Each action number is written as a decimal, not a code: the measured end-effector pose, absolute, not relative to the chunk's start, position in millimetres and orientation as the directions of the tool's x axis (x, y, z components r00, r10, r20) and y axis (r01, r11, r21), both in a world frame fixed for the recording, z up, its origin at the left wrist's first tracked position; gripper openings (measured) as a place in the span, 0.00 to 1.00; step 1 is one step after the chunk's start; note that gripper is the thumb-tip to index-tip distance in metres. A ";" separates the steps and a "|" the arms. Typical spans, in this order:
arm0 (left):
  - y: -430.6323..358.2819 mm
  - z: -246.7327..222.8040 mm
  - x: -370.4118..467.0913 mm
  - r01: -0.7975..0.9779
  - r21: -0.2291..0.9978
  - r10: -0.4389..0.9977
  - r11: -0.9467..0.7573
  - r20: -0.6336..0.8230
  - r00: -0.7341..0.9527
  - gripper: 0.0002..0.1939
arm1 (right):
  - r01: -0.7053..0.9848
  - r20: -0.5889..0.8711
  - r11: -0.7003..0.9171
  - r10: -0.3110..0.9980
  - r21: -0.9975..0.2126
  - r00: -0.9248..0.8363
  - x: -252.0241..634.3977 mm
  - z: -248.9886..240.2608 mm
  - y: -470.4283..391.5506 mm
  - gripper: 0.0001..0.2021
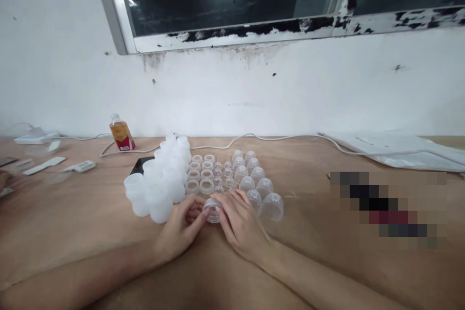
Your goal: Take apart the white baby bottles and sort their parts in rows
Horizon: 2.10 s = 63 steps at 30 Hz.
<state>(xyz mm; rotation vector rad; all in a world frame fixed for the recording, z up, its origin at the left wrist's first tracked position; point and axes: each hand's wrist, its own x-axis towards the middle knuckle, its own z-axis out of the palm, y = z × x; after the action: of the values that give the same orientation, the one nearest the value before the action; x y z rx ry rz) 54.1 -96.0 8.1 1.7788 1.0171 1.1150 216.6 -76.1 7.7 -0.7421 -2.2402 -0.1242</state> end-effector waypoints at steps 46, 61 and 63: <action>-91.3 0.7 56.6 0.537 0.649 0.842 -0.539 0.395 0.367 0.07 | 0.545 0.699 0.837 0.364 0.043 -0.615 209.7 5.2 -75.3 0.13; -92.6 4.9 57.4 0.545 0.645 0.844 -0.536 0.419 0.335 0.10 | 0.577 0.703 0.813 0.365 0.079 -0.610 213.1 3.9 -72.4 0.17; -92.1 4.1 57.7 0.538 0.645 0.840 -0.543 0.428 0.335 0.10 | 0.580 0.712 0.809 0.354 0.092 -0.606 213.4 3.1 -71.7 0.18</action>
<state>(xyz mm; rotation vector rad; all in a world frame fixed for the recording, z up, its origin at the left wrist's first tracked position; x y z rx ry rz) 57.7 -92.1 4.1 2.2164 1.2162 1.0599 213.4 -71.7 3.1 -0.6839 -2.2778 -0.4102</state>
